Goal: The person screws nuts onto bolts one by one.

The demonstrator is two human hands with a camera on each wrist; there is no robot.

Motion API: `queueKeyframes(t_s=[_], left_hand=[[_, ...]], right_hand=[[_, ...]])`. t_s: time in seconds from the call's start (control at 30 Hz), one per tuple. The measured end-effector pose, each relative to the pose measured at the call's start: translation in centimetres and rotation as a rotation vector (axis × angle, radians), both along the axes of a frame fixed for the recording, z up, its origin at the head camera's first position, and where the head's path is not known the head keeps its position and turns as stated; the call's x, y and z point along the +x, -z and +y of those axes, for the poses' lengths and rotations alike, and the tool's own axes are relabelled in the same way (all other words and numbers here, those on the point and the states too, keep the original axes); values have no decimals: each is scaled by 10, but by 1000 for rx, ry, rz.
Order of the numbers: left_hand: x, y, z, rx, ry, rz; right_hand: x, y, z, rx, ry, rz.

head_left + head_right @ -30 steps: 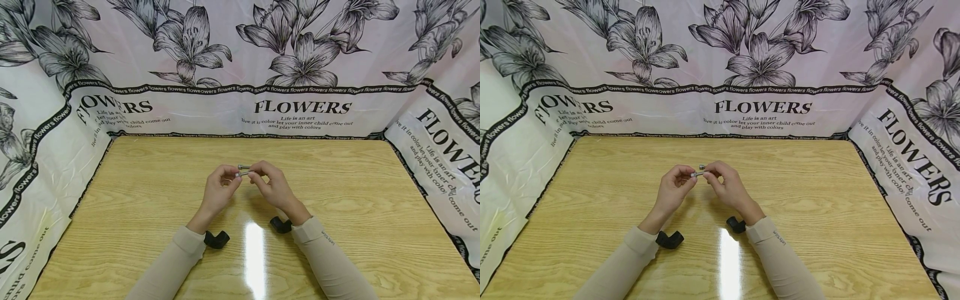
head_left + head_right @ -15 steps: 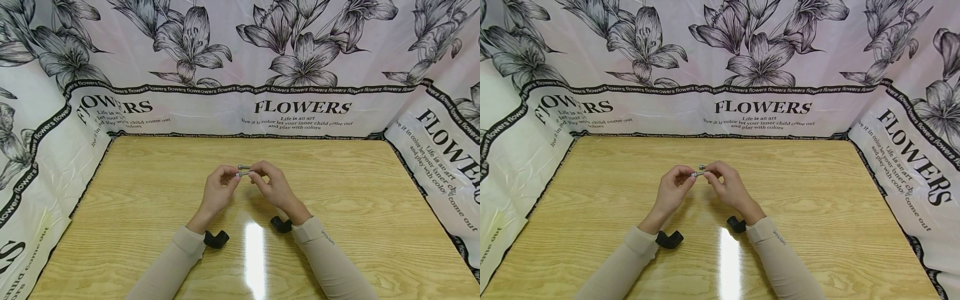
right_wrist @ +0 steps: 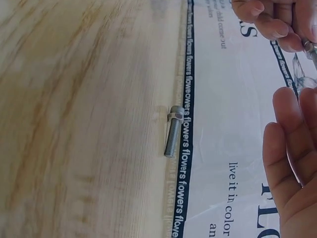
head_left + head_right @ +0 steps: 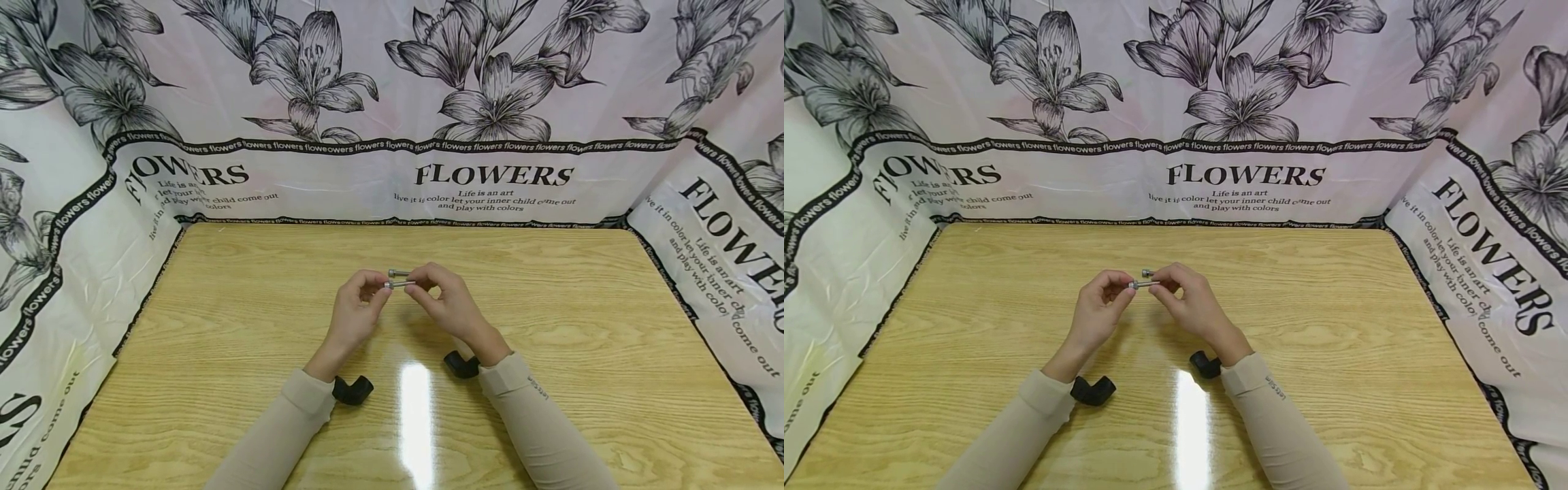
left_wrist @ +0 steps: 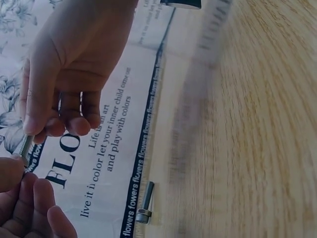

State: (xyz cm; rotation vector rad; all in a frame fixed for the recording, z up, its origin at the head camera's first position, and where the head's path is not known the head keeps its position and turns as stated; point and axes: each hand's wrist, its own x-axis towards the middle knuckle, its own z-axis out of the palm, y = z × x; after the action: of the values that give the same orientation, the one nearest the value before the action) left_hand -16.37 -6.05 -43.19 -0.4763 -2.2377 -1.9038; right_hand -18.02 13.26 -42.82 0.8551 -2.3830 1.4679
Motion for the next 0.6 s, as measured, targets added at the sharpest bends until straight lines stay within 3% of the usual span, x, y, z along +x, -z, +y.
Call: queueKeyframes(t_s=[0.3,0.6], left_hand=[[-2,-2,-2,-37,7,32],[-3,-1,-3,-38,4,4]], right_hand=[[13,-25,-5,19,3,8],[-2,-2,2,46,-3,0]])
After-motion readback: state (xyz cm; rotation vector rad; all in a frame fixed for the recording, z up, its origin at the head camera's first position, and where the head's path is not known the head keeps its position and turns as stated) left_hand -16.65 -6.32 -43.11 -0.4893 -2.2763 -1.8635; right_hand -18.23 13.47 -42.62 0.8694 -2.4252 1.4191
